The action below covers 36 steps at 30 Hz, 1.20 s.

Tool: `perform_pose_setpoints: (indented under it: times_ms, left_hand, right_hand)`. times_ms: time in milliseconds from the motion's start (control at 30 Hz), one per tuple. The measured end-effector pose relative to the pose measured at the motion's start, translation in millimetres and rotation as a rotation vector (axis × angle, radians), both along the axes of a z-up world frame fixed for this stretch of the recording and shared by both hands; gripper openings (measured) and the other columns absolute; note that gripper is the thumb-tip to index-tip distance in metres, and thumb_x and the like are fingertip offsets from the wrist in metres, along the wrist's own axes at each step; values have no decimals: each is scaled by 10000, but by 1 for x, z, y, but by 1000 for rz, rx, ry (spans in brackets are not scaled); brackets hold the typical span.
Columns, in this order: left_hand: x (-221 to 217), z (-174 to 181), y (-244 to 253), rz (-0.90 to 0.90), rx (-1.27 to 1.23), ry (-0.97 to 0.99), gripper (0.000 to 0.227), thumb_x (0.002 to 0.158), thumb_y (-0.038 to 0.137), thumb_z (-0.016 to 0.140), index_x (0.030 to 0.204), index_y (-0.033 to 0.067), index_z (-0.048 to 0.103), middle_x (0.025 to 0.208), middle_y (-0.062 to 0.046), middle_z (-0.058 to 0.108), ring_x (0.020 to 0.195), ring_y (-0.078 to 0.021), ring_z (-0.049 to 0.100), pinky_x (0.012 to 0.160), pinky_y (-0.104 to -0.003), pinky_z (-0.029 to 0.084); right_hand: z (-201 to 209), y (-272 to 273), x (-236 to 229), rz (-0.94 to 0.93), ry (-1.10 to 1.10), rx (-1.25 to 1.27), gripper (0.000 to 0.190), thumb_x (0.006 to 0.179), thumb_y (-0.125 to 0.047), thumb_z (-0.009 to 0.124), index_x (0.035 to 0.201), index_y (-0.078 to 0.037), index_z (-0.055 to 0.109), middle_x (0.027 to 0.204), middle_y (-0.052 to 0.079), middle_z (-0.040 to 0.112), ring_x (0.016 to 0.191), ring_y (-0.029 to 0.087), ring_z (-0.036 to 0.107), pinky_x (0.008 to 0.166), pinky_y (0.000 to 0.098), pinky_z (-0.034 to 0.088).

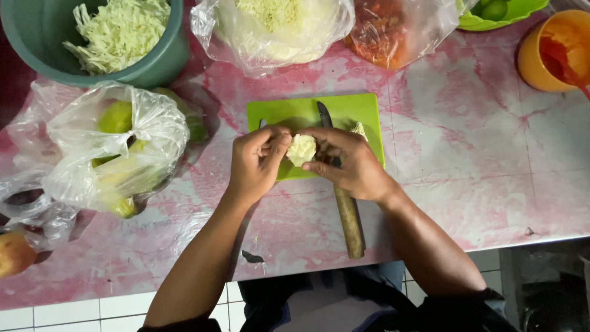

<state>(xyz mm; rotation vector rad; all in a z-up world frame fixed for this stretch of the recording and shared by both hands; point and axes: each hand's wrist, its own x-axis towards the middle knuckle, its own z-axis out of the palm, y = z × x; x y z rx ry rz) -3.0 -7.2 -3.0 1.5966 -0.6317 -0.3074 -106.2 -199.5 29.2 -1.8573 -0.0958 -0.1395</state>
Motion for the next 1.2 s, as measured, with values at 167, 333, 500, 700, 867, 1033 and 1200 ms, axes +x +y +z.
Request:
perform_pose_setpoints:
  times_ms: [167, 333, 500, 700, 867, 1033, 1200]
  left_hand:
    - [-9, 24, -5, 34, -5, -442, 261, 947, 78, 773, 1193, 14, 713, 1195, -137, 706, 1063, -211, 718, 858, -312, 611]
    - [-20, 25, -11, 110, 38, -498, 246, 936, 54, 791, 1175, 27, 743, 1193, -110, 718, 1085, -241, 734, 908, -336, 616]
    - [-20, 26, -11, 90, 27, -458, 248, 920, 50, 801, 1158, 22, 736, 1193, -119, 720, 1063, -252, 744, 895, -339, 618]
    - [-17, 30, -7, 50, 60, -349, 195, 889, 42, 806, 1056, -11, 722, 1090, -131, 718, 940, -238, 751, 799, -323, 611]
    - [-21, 28, -10, 18, 36, -261, 141, 934, 42, 780, 1056, 7, 717, 1043, -98, 730, 907, -180, 766, 777, -280, 636]
    - [-18, 32, -7, -10, -14, -271, 166, 942, 31, 767, 1093, 7, 703, 1032, -103, 710, 897, -158, 740, 789, -268, 616]
    - [-15, 31, -8, -67, -157, -85, 278, 967, 63, 726, 1213, -32, 638, 1198, -111, 657, 968, -119, 678, 807, -251, 613]
  right_hand:
    - [6, 2, 0, -161, -45, -211, 577, 839, -130, 876, 1345, -26, 621, 1190, 119, 679, 905, 172, 687, 752, 291, 615]
    - [8, 9, -1, -220, -155, -271, 530, 831, -123, 869, 1291, -12, 632, 1298, 176, 612, 995, 239, 715, 768, 290, 661]
    - [-1, 12, -4, -258, -70, -240, 529, 845, -148, 864, 1300, -14, 631, 1290, 140, 694, 1097, 241, 750, 868, 331, 611]
    - [-7, 12, -6, -273, -156, -372, 522, 815, -149, 884, 1255, -7, 643, 1249, 142, 701, 1086, 258, 730, 880, 330, 650]
    - [-5, 10, -8, -254, -208, -343, 506, 848, -113, 860, 1281, 0, 625, 1309, 146, 679, 1150, 265, 716, 912, 342, 598]
    - [4, 11, -9, -240, -143, -233, 525, 862, -82, 844, 1328, -12, 613, 1352, 161, 652, 1186, 240, 703, 917, 346, 601]
    - [10, 10, -11, -74, -28, 209, 509, 996, 36, 636, 1484, -2, 498, 1462, 130, 602, 1308, 170, 610, 1071, 309, 553]
